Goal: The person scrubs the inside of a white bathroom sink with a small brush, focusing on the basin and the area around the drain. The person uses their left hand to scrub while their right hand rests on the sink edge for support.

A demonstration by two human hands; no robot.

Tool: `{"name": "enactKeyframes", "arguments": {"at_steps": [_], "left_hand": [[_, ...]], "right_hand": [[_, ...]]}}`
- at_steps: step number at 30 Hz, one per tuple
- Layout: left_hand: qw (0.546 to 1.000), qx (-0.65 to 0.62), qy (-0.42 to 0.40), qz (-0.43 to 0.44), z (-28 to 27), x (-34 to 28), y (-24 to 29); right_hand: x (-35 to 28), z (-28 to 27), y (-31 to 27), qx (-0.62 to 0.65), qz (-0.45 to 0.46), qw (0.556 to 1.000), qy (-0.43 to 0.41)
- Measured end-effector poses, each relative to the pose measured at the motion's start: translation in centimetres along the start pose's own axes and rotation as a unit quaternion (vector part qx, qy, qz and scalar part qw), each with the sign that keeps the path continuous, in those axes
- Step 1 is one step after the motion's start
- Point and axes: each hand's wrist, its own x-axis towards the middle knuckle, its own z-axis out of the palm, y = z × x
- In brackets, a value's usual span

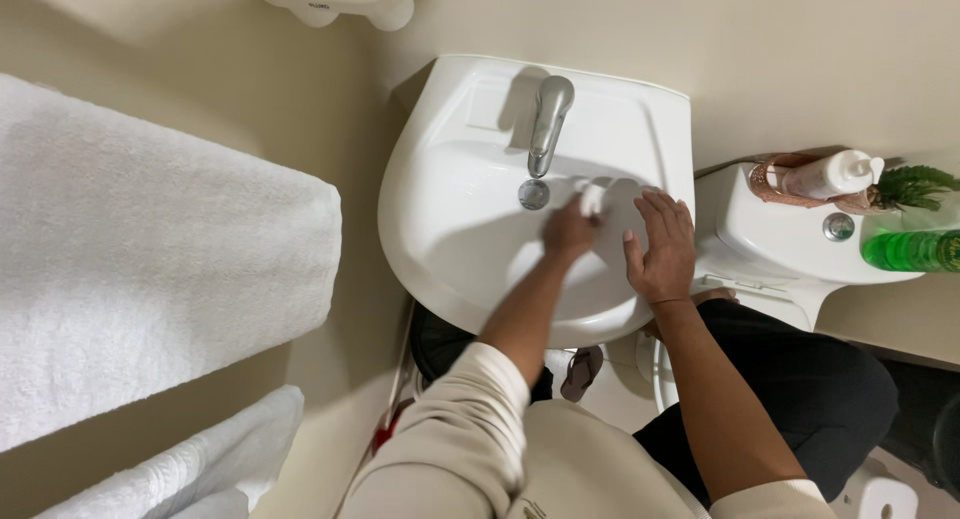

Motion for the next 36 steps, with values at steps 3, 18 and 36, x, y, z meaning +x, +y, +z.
{"name": "enactKeyframes", "arguments": {"at_steps": [3,18,36], "left_hand": [[0.997,0.014,-0.016,0.078,0.9,-1.9,2.7],[0.979,0.197,-0.039,0.045,-6.4,0.9,-10.9],[0.876,0.473,-0.080,0.047,-13.9,1.3,-14.2]], "right_hand": [[0.3,-0.3,-0.6,0.009,0.005,1.000,0.001],[-0.1,0.2,0.0,-0.007,-0.002,1.000,0.011],[-0.3,0.2,-0.1,-0.013,-0.014,1.000,0.011]]}}
